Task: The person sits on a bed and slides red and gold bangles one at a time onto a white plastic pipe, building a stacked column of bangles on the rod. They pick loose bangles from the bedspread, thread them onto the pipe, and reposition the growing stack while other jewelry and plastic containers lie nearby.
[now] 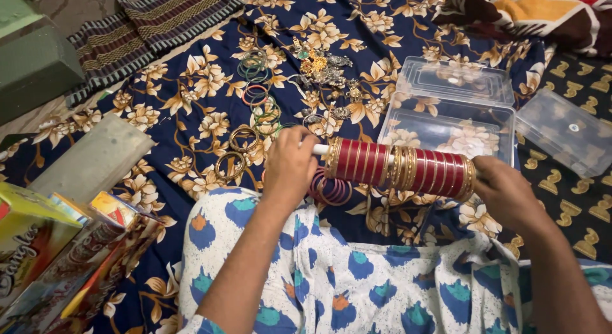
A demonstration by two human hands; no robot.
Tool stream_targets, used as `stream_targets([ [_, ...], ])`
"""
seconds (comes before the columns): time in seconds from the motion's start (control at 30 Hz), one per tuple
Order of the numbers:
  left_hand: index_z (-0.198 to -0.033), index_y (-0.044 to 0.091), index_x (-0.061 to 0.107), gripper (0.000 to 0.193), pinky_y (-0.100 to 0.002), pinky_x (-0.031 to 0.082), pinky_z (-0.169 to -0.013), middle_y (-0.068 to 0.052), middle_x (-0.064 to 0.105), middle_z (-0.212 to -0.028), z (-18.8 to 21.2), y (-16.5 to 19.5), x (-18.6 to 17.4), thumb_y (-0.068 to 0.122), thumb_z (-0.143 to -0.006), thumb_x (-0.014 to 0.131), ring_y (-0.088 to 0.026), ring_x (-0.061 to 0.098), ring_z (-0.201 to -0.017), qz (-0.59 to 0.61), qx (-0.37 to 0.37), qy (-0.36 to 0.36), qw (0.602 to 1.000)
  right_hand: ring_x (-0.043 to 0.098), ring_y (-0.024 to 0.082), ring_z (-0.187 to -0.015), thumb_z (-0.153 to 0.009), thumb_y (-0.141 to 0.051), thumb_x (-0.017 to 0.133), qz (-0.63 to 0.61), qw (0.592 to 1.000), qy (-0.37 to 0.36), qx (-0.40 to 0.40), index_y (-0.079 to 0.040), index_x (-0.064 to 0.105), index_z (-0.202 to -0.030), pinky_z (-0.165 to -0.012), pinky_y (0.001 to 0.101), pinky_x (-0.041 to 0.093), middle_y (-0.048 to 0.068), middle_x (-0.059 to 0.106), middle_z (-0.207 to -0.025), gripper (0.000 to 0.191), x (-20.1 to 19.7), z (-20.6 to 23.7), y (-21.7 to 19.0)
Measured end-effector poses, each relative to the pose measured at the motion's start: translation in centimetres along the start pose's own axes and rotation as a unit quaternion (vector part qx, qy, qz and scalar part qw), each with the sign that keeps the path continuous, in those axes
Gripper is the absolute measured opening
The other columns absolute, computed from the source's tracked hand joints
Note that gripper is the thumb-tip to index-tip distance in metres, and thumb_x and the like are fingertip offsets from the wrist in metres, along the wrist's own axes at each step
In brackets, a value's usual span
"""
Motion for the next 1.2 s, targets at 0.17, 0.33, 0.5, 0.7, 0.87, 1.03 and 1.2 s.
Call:
stream_targets([
  [0.17,-0.099,0.007,0.065,0.018,-0.042,0.049,-0.087,-0.008,0.062,-0.097,0.2,0.1,1.7,0.006,-0.082,0.07,-0.028,0.061,-0.097,-0.054,0.058,-0.053,0.995,0.066,0.026,-0.089,-0.098,-0.013,0.058,0.033,0.999,0.002,-0.019,-0.003,0.066,-0.099,-0.08,0.0435,0.053,0.014,0.065,-0.097,0.013,0.2,0.0,0.0],
  [0.33,-0.092,0.007,0.063,0.016,-0.042,0.048,-0.083,-0.008,0.062,-0.089,0.4,0.3,1.9,0.006,-0.077,0.068,-0.029,0.061,-0.091,-0.047,0.072,-0.025,0.996,0.067,0.027,-0.083,-0.097,-0.013,0.061,-0.001,1.0,-0.016,-0.005,-0.003,0.066,-0.102,-0.073,0.0428,0.055,0.014,0.065,-0.096,0.013,-0.1,0.1,0.2],
  [0.5,-0.09,0.008,0.065,0.02,-0.043,0.047,-0.08,-0.007,0.064,-0.087,0.4,0.6,2.1,0.006,-0.071,0.069,-0.029,0.061,-0.089,-0.045,0.063,-0.027,0.997,0.072,0.027,-0.087,-0.083,-0.008,0.074,0.007,0.999,0.008,-0.046,-0.003,0.067,-0.102,-0.077,0.0416,0.057,0.014,0.071,-0.095,0.021,0.3,0.5,-0.5],
  [0.7,-0.09,0.006,0.067,0.02,-0.042,0.048,-0.079,-0.008,0.066,-0.088,0.6,0.5,2.4,0.006,-0.071,0.071,-0.028,0.063,-0.089,-0.052,0.049,-0.043,0.997,0.071,0.032,-0.092,-0.078,-0.004,0.078,0.099,0.987,0.067,-0.109,-0.002,0.069,-0.098,-0.084,0.042,0.056,0.016,0.071,-0.098,0.022,-0.1,1.6,-2.2],
  [0.87,-0.088,0.007,0.067,0.018,-0.041,0.05,-0.078,-0.008,0.068,-0.085,0.6,0.3,2.7,0.004,-0.071,0.074,-0.027,0.065,-0.086,-0.054,0.045,-0.037,0.997,0.069,0.034,-0.095,-0.077,-0.004,0.078,0.13,0.976,0.109,-0.137,-0.003,0.07,-0.103,-0.086,0.0439,0.055,0.017,0.071,-0.103,0.028,-0.3,2.0,-3.2],
  [1.03,-0.083,0.007,0.066,0.016,-0.041,0.051,-0.071,-0.008,0.067,-0.078,0.6,0.2,2.6,0.003,-0.07,0.073,-0.027,0.066,-0.08,-0.048,0.054,-0.021,0.997,0.07,0.032,-0.1,-0.083,-0.007,0.076,0.171,0.972,0.112,-0.114,-0.005,0.072,-0.106,-0.089,0.0433,0.056,0.015,0.073,-0.111,0.024,-0.1,1.9,-3.0],
  [1.2,-0.082,0.008,0.068,0.011,-0.041,0.051,-0.069,-0.006,0.067,-0.075,0.8,0.7,2.4,0.004,-0.073,0.074,-0.027,0.067,-0.076,-0.053,0.043,-0.011,0.998,0.069,0.031,-0.099,-0.079,-0.012,0.078,0.206,0.954,0.158,-0.149,-0.009,0.071,-0.115,-0.091,0.0456,0.05,0.014,0.074,-0.111,0.037,0.3,1.8,-2.7],
])
Point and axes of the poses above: each hand's wrist, its own z-axis away from the middle knuckle, its own x-axis out of the palm, y = z × x, the point moved 1 cm from there along -z, towards the middle knuckle
